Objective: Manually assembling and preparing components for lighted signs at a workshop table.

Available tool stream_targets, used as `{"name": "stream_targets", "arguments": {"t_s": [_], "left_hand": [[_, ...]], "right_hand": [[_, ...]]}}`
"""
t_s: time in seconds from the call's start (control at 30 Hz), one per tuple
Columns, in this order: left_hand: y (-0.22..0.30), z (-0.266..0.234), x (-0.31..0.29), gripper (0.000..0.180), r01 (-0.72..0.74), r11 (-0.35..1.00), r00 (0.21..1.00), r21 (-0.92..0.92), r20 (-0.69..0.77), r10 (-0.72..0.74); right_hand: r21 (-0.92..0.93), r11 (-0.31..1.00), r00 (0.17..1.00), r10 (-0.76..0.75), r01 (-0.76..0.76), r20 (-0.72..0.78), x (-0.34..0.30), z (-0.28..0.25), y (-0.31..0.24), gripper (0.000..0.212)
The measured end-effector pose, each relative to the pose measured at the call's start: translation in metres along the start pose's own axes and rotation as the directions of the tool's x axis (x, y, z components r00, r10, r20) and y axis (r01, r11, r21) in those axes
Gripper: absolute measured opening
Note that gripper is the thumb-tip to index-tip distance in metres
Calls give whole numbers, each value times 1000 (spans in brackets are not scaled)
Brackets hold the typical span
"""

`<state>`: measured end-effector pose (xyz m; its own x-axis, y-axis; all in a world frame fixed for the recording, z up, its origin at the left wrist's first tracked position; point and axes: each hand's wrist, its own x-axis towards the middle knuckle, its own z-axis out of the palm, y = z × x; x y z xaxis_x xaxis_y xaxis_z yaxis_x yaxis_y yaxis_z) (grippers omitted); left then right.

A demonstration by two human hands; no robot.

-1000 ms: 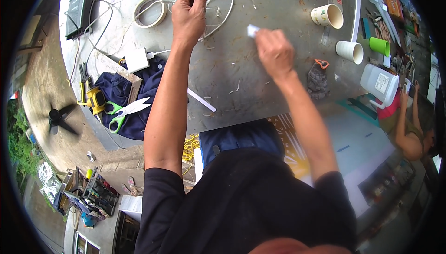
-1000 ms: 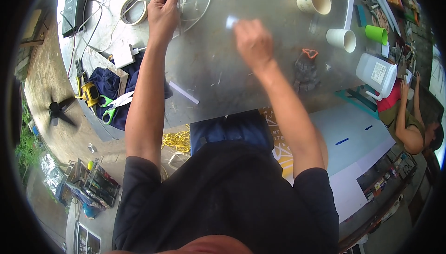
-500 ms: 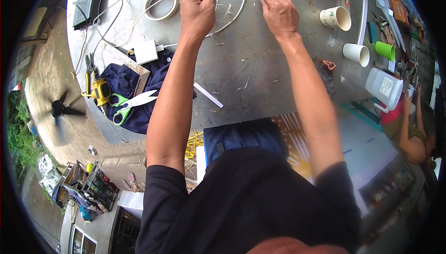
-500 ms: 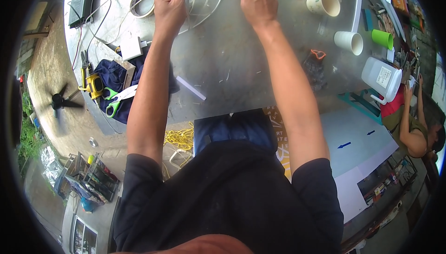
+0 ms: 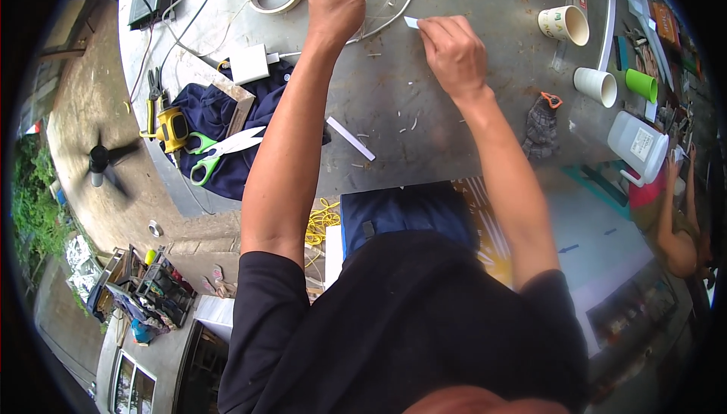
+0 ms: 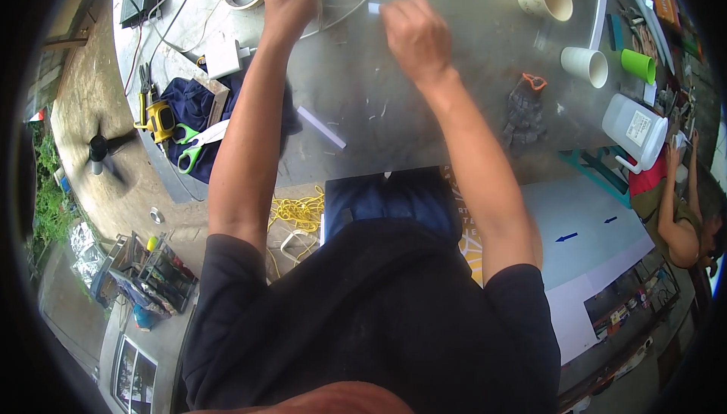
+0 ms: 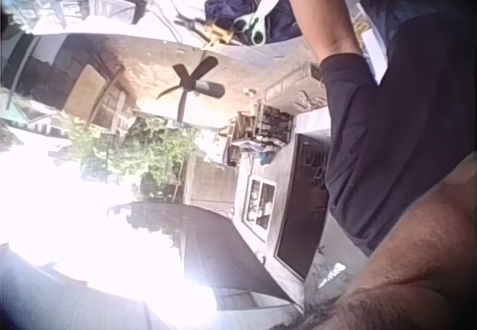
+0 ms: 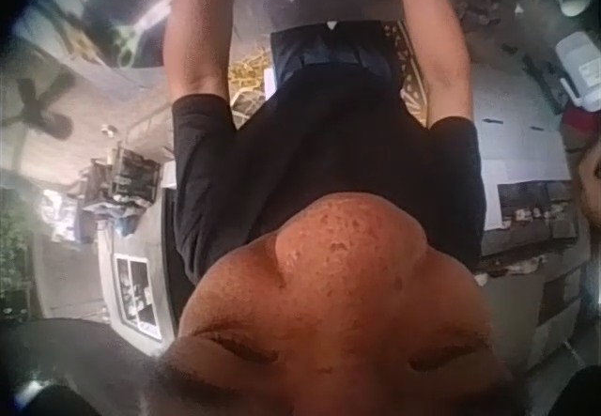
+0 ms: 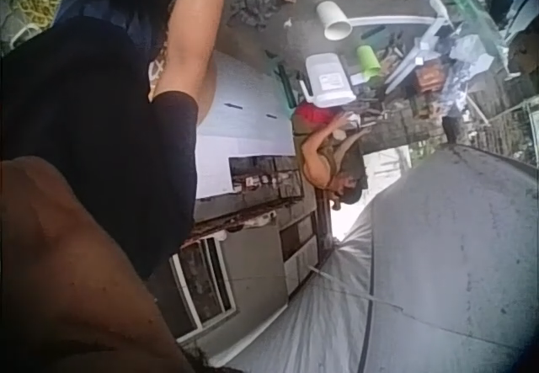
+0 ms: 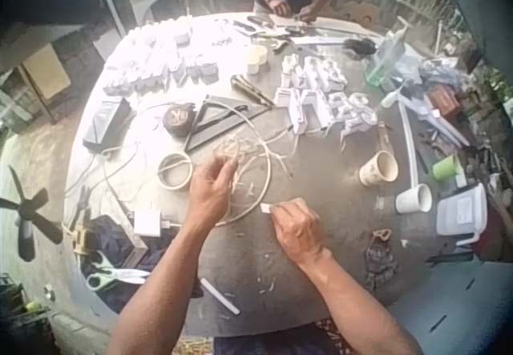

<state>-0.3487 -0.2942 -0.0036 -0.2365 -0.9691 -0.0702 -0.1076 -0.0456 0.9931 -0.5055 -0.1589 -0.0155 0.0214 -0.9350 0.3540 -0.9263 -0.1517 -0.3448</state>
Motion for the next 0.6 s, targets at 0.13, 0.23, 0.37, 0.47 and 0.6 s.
{"name": "stream_targets", "arguments": {"t_s": [0.13, 0.23, 0.37, 0.47, 0.6], "left_hand": [[-14, -3, -1, 22, -131, 991, 991, 29, -18, 132], [-16, -7, -4, 23, -112, 982, 993, 154, -17, 116], [2, -15, -19, 23, -54, 971, 999, 233, 9, 54], [14, -37, -50, 49, -106, 856, 970, 505, -135, 200], [25, -59, -131, 22, -27, 901, 980, 434, -164, 108]], "right_hand": [[26, 998, 988, -66, 63, 137, -18, 7, -32, 10], [181, 969, 949, -206, 165, 237, -52, -7, -60, 12], [193, 973, 978, -156, 128, 141, -38, -12, -54, 13], [141, 984, 988, -125, 113, 86, -6, 10, -42, 12], [194, 944, 935, -301, 265, 189, -21, 24, -50, 14]]}}
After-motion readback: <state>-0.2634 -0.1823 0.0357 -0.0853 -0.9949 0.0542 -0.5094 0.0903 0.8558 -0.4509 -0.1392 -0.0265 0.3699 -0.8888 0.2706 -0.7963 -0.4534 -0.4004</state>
